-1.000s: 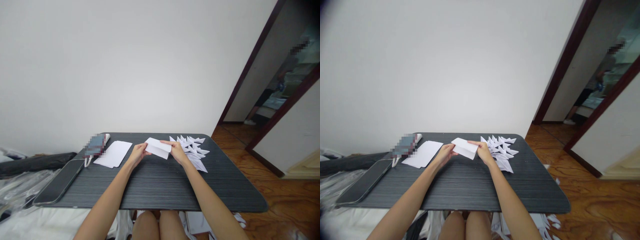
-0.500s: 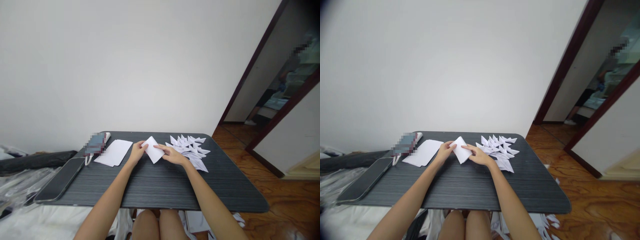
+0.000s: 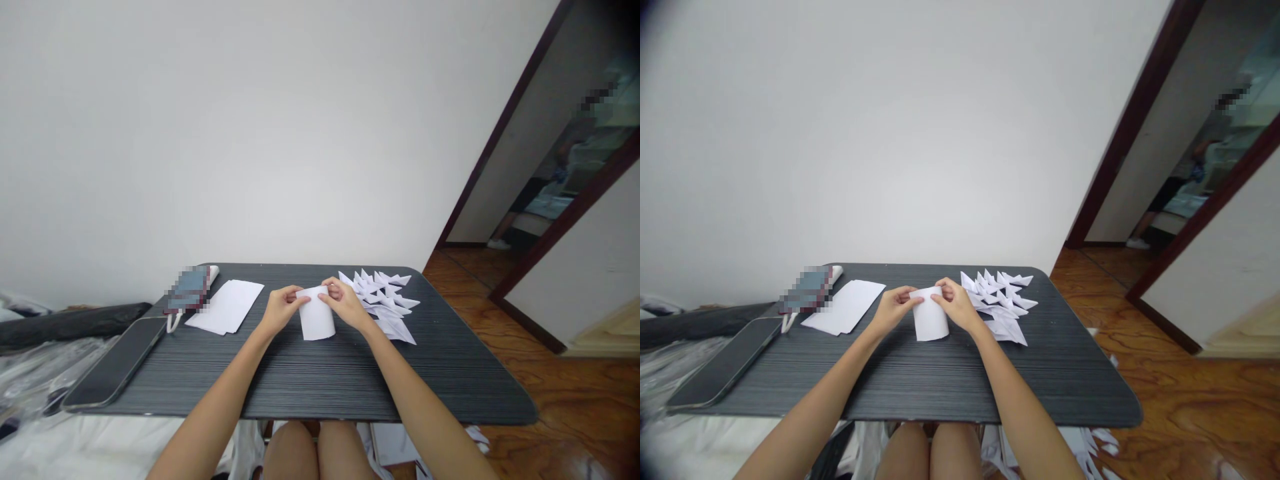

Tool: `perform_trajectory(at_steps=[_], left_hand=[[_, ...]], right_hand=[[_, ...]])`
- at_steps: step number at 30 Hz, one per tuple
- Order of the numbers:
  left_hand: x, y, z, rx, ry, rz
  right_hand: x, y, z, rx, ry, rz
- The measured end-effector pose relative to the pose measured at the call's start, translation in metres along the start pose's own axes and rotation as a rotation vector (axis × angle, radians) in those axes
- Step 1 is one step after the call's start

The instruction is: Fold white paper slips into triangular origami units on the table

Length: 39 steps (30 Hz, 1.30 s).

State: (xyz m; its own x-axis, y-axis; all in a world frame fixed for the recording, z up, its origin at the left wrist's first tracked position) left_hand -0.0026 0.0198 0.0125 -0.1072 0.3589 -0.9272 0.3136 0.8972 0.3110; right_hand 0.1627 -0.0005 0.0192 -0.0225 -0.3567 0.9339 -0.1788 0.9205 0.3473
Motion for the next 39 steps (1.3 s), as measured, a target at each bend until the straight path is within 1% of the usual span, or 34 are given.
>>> perform_trajectory(at_steps=[2, 7, 13, 22, 28, 32, 39], left_hand=[[-0.001, 0.001, 0.001, -0.017, -0.055, -0.023], [0.000, 0.004, 0.000, -0.100, -0.135, -0.057], [0.000, 0.003, 0.001, -0.143, -0.150, -0.057], [-0.008, -0.001, 0.004, -0.126, -0.032, -0.007], [-0.009, -0.003, 0.006, -0.079, 0.070, 0.046], [-0.010, -0.004, 0.006, -0.073, 0.077, 0.043], [-0.011, -0.004, 0.006, -0.063, 0.097, 0.055]], right_hand=[[0.001, 0.000, -0.001, -0.017, 0.032, 0.016], [0.004, 0.001, -0.005, -0.045, 0.097, 0.036], [0.004, 0.001, -0.005, -0.054, 0.101, 0.037], [0.004, 0.001, -0.002, -0.084, 0.050, 0.044], [0.003, 0.001, -0.003, -0.102, -0.005, 0.014], [0.004, 0.001, -0.004, -0.106, -0.003, -0.011], [0.002, 0.001, -0.003, -0.112, -0.002, 0.011]])
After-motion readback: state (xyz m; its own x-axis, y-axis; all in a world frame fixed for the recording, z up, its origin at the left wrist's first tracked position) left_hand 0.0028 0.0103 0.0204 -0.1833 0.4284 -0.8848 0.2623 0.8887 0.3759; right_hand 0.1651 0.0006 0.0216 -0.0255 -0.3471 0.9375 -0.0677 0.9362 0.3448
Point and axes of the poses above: each hand's wrist, its own y-axis towards the middle knuckle, its own z-axis out of the palm, x = y × z, the point moved 1 cm from there along y, towards the middle knuckle, and after that the axes turned 1 degree about -z, right-handed, at the moved point
